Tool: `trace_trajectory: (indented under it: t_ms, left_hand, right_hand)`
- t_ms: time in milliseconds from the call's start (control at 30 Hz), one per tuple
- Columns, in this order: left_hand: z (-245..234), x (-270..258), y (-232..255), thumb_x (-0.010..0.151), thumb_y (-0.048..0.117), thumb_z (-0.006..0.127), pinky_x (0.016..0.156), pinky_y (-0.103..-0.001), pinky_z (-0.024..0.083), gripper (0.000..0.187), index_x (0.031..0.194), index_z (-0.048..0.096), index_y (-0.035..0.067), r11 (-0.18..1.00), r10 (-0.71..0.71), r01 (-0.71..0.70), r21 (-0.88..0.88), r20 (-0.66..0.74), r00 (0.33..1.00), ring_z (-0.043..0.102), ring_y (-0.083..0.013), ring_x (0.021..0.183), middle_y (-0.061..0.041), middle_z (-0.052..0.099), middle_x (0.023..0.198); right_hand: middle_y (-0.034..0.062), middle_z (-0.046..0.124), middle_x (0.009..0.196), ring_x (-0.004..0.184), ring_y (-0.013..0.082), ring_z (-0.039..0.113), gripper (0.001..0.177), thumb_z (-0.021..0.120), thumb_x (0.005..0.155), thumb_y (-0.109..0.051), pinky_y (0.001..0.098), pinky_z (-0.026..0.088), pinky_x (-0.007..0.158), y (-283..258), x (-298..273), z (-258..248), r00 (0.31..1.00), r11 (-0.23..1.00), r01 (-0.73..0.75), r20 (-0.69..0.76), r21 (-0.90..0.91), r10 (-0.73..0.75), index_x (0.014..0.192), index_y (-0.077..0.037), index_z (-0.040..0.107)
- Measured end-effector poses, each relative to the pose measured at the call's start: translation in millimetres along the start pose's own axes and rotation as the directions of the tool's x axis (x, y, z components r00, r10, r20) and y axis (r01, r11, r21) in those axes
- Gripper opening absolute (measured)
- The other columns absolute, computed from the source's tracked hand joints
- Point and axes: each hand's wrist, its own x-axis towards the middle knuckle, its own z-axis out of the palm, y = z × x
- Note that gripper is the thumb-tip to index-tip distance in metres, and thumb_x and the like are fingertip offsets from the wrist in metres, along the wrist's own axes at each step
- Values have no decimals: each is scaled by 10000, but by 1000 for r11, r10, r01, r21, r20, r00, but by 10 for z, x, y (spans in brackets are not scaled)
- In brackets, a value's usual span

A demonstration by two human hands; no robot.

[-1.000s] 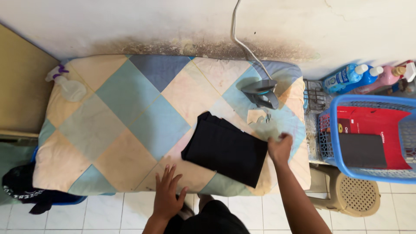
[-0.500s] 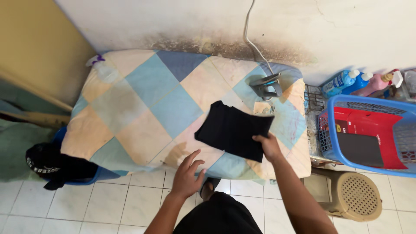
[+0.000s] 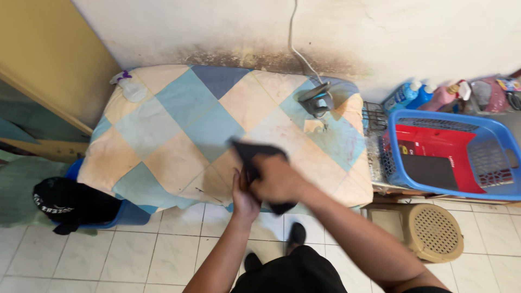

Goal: The person irons and folds a black t-shirt and then spreads out a black cloth with a gold fringe by hand on a bed.

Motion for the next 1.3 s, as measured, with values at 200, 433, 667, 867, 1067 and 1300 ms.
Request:
trace_trajectory:
  t_ms: [200, 433, 667, 867, 1067, 1300]
  left_hand:
    - [-648, -276, -894, 1096, 375, 568, 1180, -443, 407, 420, 1443, 496, 151, 944, 328, -303, -133, 493, 806, 534, -248, 1331, -86, 577, 1352]
    - [623, -511, -1493, 1046, 345, 583, 1151, -443, 426, 472, 1451, 481, 126, 986, -117, 149, -73, 336, 935, 548, -263, 1312, -108, 584, 1353]
    - [2189, -328, -2788, 996, 316, 598, 1123, -443, 445, 527, 1459, 465, 101, 949, -230, 287, -126, 343, 911, 563, -277, 1293, -130, 591, 1354]
    - [3290, 112, -3468, 953, 290, 611, 1098, -443, 461, 576, 1465, 452, 80, 909, -333, 400, -118, 373, 866, 575, -290, 1277, -149, 597, 1355]
    - [3787, 634, -3636, 910, 265, 624, 1074, -443, 477, 626, 1472, 439, 59, 885, -363, 423, -195, 283, 888, 588, -302, 1261, -167, 603, 1356]
    - [3610, 1274, -3918, 860, 236, 639, 1045, -443, 496, 686, 1480, 424, 34, 869, -490, 474, 139, 118, 864, 602, -316, 1242, -189, 611, 1357]
  right_hand:
    - [228, 712, 998, 955, 420, 690, 405, 712, 852, -329, 490, 545, 835, -98, -714, 233, 979, 998, 46, 198, 33, -52, 1089, -13, 625]
    - [90, 681, 1289, 1101, 221, 669, 289, 660, 971, -254, 370, 565, 901, 2163, -1461, -356, 944, 838, 103, -317, 535, 86, 1192, -72, 623]
    - [153, 631, 1347, 1144, 273, 635, 482, 562, 976, -350, 421, 486, 905, 4356, -2406, -1099, 813, 196, 78, -176, 977, 555, 1356, -56, 523]
    - [215, 584, 1397, 1235, 325, 594, 694, 668, 903, -374, 452, 441, 1040, 5261, -3142, -1692, 852, -533, 523, -392, 666, 346, 1424, 41, 475]
    - [222, 652, 1317, 1184, 326, 648, 701, 788, 824, -168, 454, 476, 1078, 6045, -3571, -2285, 868, 10, 166, -151, 986, 472, 1425, 92, 536]
    - [125, 748, 1078, 950, 240, 720, 481, 719, 772, -85, 385, 566, 903, 6792, -3701, -2806, 620, 160, -181, -13, 970, 785, 1244, -7, 663]
